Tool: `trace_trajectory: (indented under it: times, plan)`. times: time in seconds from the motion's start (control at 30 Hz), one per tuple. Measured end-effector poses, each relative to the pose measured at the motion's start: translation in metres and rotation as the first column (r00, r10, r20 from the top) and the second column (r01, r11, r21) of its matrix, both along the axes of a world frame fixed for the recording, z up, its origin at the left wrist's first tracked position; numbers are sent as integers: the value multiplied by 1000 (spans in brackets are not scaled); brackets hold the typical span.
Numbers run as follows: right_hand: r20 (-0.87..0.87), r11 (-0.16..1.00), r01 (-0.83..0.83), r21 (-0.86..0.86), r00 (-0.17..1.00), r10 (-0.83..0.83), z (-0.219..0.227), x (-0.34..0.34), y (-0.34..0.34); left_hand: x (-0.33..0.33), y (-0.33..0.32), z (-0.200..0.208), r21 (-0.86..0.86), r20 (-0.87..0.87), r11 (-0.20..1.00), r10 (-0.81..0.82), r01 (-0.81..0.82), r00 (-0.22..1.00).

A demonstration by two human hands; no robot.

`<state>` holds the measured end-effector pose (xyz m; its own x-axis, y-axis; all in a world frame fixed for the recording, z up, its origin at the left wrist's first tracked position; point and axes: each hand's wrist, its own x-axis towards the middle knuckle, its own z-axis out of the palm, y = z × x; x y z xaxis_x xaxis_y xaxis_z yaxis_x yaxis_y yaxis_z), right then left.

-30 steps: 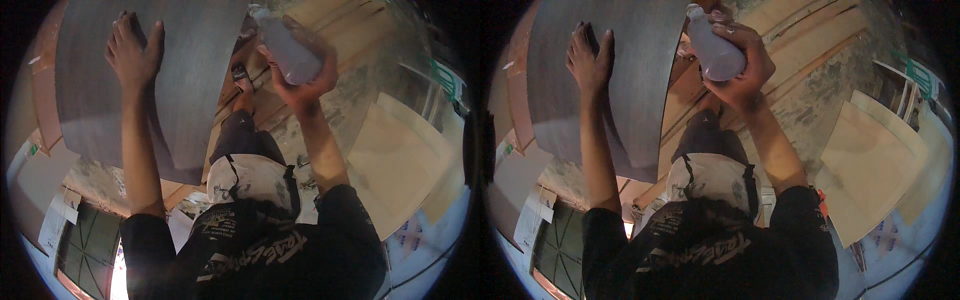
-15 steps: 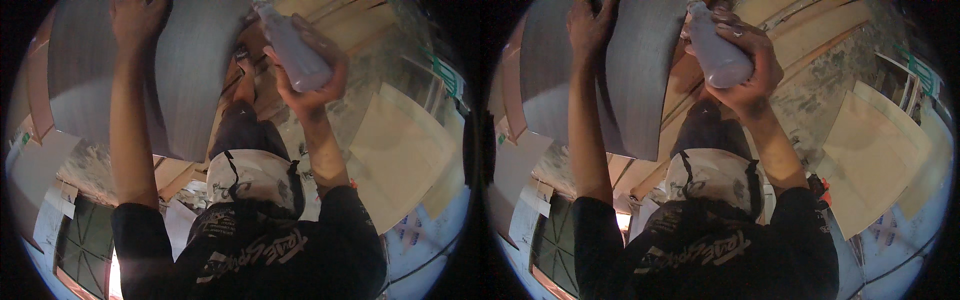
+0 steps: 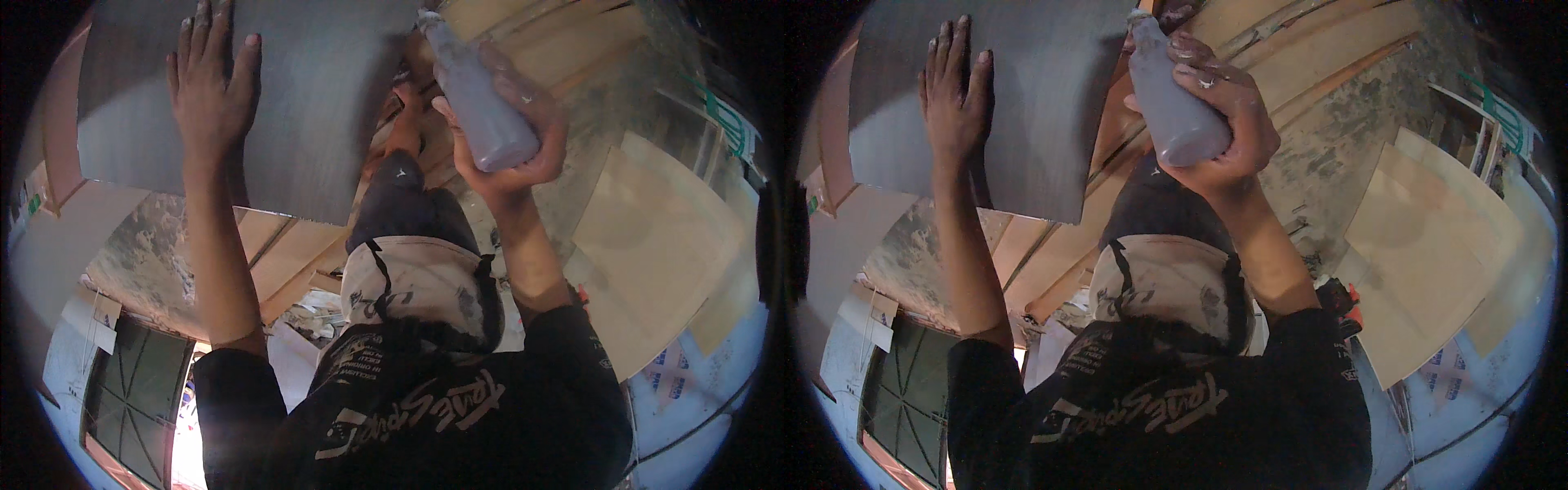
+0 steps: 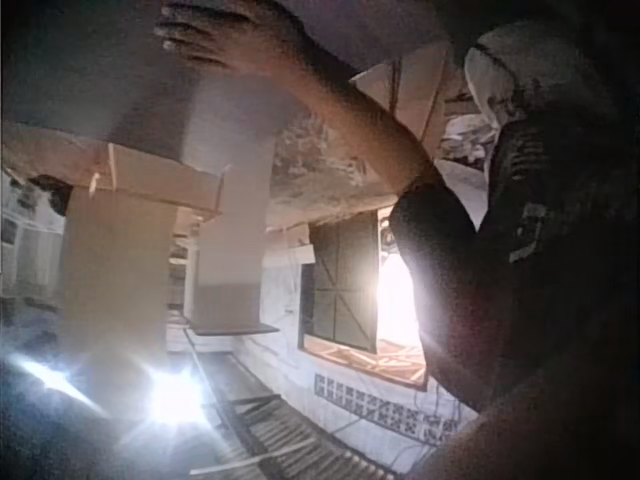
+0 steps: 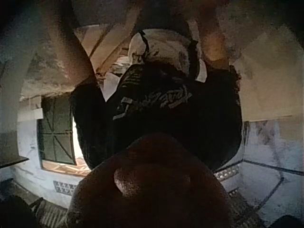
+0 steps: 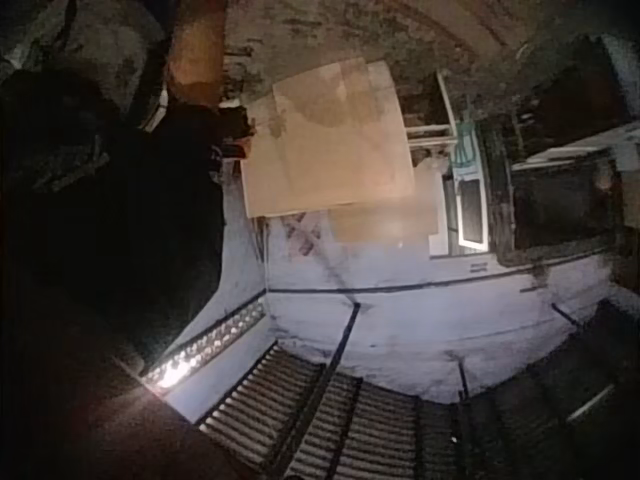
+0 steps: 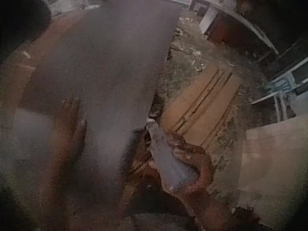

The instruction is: The person applies glue to the edges of a large wood panel using a squeeze bottle, then moves the panel to a different location.

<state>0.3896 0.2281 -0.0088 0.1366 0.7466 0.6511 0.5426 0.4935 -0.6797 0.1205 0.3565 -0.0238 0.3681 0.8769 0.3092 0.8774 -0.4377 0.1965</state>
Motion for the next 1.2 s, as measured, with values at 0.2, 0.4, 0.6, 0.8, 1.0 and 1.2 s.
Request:
trace_trajectory:
  times: [0.2, 0.4, 0.6, 0.8, 1.0, 1.2]
  plan:
    - [-47, 999, -26, 24, 999, 28, 1, -11, -18, 18, -8, 27, -192, -138, 981, -52, 25, 989]
    - [-77, 998, -20, 55, 997, 24, -9, -27, -38, 16, -7, 17, -159, -71, 980, -132, 120, 989]
    - [67, 996, -60, -69, 996, 64, 6, -35, -56, 11, -11, 17, -102, -129, 978, -192, 180, 973]
    - [-30, 969, -196, -147, 981, 194, 8, -41, -82, 27, -28, 36, -199, -112, 975, -126, 102, 986]
    - [-149, 950, -258, -176, 961, 234, 10, -53, -99, 17, -23, 22, -124, -60, 970, -219, 210, 974]
    - [-141, 934, -279, -223, 957, 252, 15, -59, -112, 16, -21, 13, -109, -2, 969, -222, 221, 975]
